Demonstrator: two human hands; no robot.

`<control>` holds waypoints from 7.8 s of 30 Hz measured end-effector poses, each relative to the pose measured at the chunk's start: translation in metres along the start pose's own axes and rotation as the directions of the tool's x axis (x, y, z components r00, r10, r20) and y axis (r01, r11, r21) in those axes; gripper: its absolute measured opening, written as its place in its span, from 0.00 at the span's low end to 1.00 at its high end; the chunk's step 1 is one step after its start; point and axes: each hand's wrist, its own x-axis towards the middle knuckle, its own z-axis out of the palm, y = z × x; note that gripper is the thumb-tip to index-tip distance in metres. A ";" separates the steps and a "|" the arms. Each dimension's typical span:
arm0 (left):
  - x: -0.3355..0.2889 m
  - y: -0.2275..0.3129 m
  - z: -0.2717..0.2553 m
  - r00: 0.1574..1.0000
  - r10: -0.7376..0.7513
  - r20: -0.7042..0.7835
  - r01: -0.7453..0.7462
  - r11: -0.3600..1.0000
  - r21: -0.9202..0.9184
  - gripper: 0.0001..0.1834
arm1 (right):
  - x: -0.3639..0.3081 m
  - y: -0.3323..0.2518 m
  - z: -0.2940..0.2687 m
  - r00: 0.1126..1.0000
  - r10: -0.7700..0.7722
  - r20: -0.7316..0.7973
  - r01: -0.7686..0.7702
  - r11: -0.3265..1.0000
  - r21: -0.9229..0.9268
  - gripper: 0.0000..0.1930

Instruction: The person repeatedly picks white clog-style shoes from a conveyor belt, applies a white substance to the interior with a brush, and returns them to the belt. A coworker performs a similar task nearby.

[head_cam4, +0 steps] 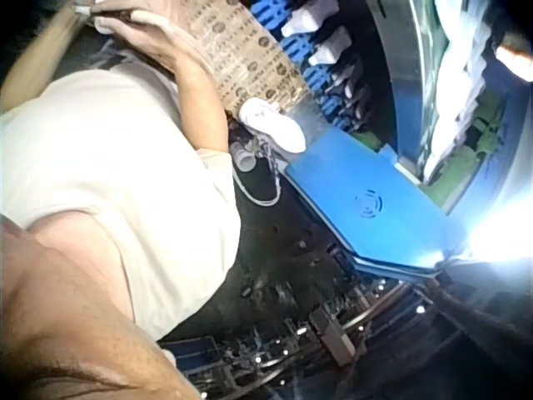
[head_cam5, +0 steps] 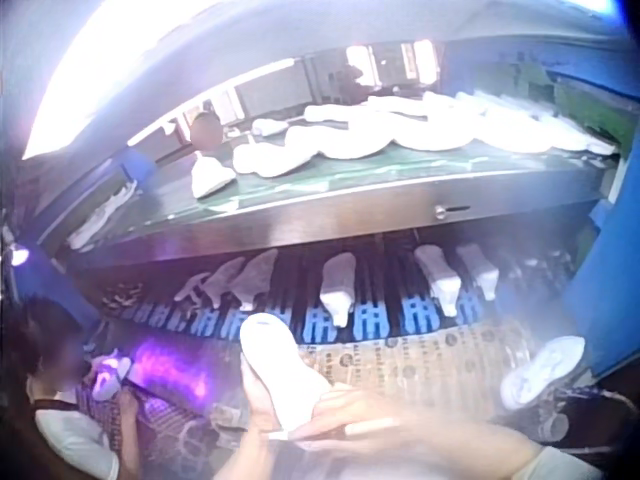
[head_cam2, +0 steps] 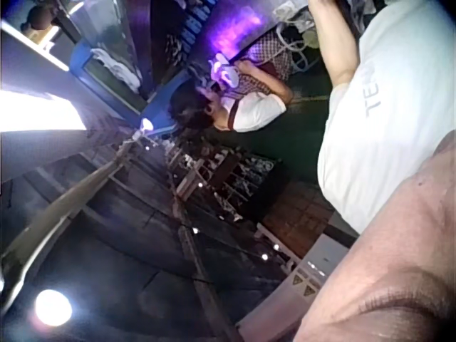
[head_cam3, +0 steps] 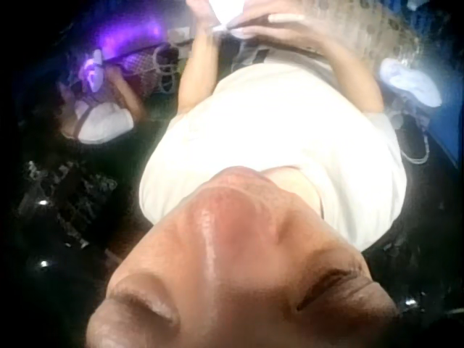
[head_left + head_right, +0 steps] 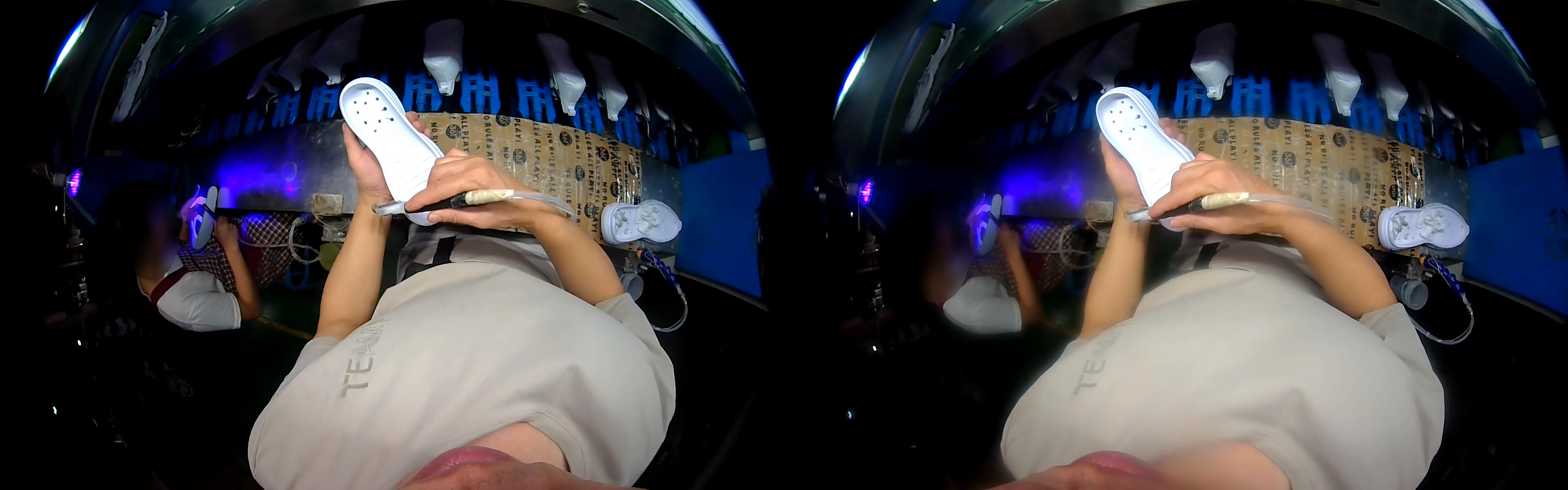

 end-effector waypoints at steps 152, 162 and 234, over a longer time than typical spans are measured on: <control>0.181 0.241 0.046 0.481 0.244 0.842 0.025 -0.964 0.265 0.28 | -0.155 0.004 0.009 0.912 -0.019 -0.410 -0.291 0.676 -0.677 0.24; 0.126 0.193 0.069 0.501 0.548 0.670 -0.303 -0.614 0.729 0.18 | -0.182 -0.015 0.010 0.925 0.052 -0.375 -0.315 0.657 -0.685 0.24; 0.024 0.014 -0.052 0.998 0.032 0.050 -0.043 -0.172 0.984 0.06 | -0.131 0.045 0.005 0.954 -0.007 -0.299 -0.113 0.918 -0.381 0.11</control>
